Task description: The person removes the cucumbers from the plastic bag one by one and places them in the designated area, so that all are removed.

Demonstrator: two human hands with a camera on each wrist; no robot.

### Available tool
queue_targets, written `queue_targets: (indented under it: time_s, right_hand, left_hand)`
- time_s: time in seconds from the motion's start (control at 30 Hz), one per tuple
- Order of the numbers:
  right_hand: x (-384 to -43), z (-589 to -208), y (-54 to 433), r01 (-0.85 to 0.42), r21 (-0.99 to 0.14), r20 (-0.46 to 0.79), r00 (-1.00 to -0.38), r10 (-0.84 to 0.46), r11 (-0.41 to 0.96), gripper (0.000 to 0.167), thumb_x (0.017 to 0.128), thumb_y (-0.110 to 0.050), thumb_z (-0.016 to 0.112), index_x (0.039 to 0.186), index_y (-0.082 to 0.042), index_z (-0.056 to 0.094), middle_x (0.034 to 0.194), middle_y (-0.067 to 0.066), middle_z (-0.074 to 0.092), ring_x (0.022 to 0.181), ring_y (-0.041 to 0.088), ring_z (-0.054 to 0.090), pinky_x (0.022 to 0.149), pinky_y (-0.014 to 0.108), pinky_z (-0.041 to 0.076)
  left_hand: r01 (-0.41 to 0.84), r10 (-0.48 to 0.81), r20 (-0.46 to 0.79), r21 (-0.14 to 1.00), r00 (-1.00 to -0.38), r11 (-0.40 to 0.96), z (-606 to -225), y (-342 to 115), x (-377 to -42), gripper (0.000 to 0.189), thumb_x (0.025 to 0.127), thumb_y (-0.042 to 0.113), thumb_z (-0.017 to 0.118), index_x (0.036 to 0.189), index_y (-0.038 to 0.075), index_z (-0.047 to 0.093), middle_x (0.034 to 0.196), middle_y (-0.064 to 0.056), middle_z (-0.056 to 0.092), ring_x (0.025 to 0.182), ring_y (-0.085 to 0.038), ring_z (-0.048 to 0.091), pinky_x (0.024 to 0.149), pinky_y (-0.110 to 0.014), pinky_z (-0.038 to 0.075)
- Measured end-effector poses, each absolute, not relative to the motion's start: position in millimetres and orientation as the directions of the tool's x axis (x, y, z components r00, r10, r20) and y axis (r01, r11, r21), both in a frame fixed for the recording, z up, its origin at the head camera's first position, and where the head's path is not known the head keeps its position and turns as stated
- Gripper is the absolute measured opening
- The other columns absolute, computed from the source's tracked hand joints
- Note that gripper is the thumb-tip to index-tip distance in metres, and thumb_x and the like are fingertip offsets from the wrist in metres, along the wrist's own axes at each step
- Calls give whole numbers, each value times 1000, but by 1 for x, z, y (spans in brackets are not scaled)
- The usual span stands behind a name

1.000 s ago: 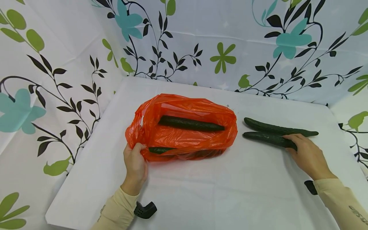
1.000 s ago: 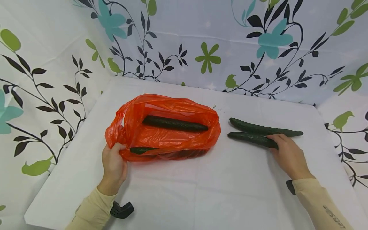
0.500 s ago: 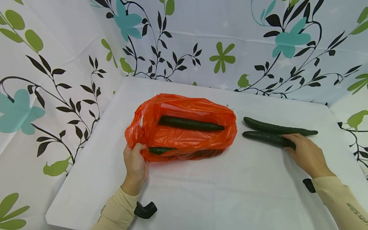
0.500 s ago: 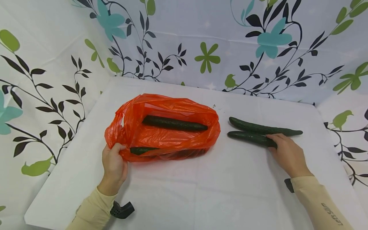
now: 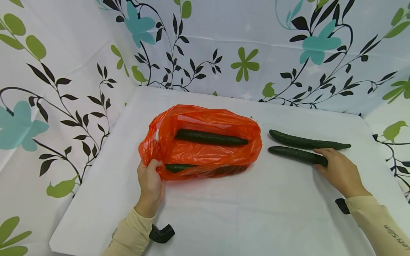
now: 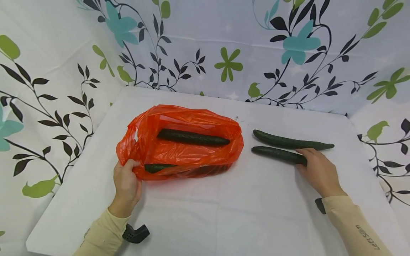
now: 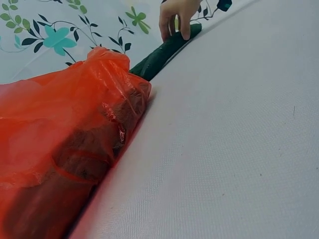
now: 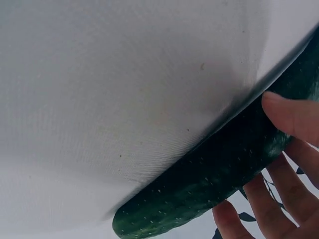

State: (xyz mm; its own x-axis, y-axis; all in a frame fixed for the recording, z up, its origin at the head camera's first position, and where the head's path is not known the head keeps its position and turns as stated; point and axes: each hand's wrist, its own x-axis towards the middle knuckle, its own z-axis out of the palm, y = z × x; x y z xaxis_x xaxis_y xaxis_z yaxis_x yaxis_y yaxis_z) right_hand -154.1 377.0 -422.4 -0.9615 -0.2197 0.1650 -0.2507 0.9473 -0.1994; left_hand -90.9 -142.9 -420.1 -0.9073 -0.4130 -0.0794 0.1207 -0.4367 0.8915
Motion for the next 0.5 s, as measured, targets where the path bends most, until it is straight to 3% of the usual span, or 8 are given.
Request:
queue_targets:
  time_s: [0.5]
  right_hand:
    - [-149,-409,361,-250,-199,111,-966,-232,948,70,75,-18,87,136,-1,57,135,28,53,118,53,52,77,70,47]
  left_hand:
    - [108,-401,-78,901,-913,-421,-422,-143,-92,55,90,-3,37,145,4,40,144,-8,44,129,-26,42,111,-36,38]
